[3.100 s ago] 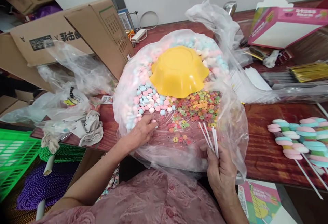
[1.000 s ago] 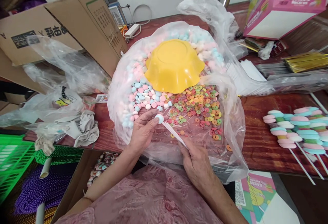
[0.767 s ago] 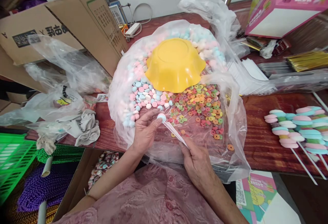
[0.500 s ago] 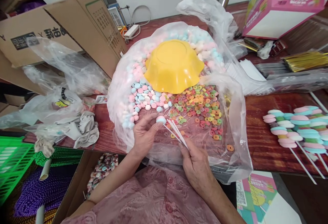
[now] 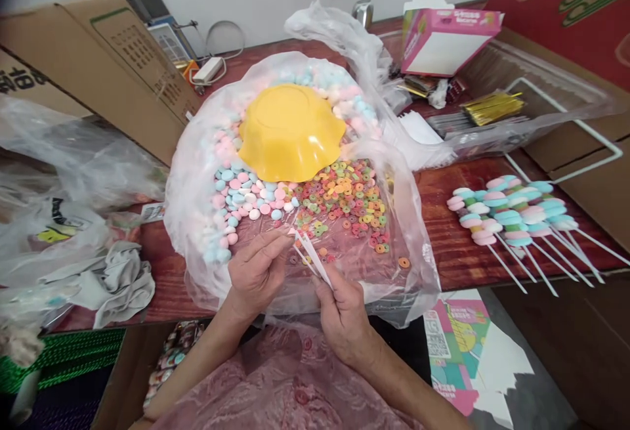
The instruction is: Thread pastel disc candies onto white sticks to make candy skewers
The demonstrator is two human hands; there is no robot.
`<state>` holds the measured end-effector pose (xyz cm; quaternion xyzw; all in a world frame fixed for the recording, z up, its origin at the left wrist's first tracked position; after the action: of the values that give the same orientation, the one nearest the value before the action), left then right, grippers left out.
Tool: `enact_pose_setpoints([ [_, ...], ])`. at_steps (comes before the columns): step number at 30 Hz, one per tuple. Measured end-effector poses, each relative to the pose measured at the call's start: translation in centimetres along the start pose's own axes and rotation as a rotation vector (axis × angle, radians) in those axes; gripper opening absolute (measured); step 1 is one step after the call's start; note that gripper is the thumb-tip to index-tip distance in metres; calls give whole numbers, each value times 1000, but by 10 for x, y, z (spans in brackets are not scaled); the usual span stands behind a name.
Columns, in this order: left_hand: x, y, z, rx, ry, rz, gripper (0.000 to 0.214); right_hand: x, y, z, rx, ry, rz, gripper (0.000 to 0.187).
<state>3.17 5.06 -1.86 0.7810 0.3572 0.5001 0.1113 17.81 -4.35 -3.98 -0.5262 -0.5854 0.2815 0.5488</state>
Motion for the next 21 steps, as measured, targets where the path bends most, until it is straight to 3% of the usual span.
enact_pose_setpoints([
  [6,-7,18,17,99,-157,233,41,-7,7,-5,57,53,40,25],
  [9,-10,31,26,48,-316,271,44,-10,15,-14,53,117,54,23],
  [13,7,33,40,-126,-506,230,51,-8,31,-46,19,269,155,21],
  [17,42,25,76,-83,-596,83,41,-6,47,-81,-40,380,217,29],
  [21,63,26,120,158,-929,294,27,-6,52,-92,-143,358,197,28],
])
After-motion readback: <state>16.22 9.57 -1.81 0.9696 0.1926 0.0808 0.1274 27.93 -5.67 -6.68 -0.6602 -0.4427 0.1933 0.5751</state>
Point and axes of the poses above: each hand's wrist, its own x-axis towards the middle knuckle, its own z-axis out of the palm, y = z × x, the point moved 1 cm from there along x, towards the middle knuckle, and after that the axes turned 10 degrees about -z, right-handed, at the moved point
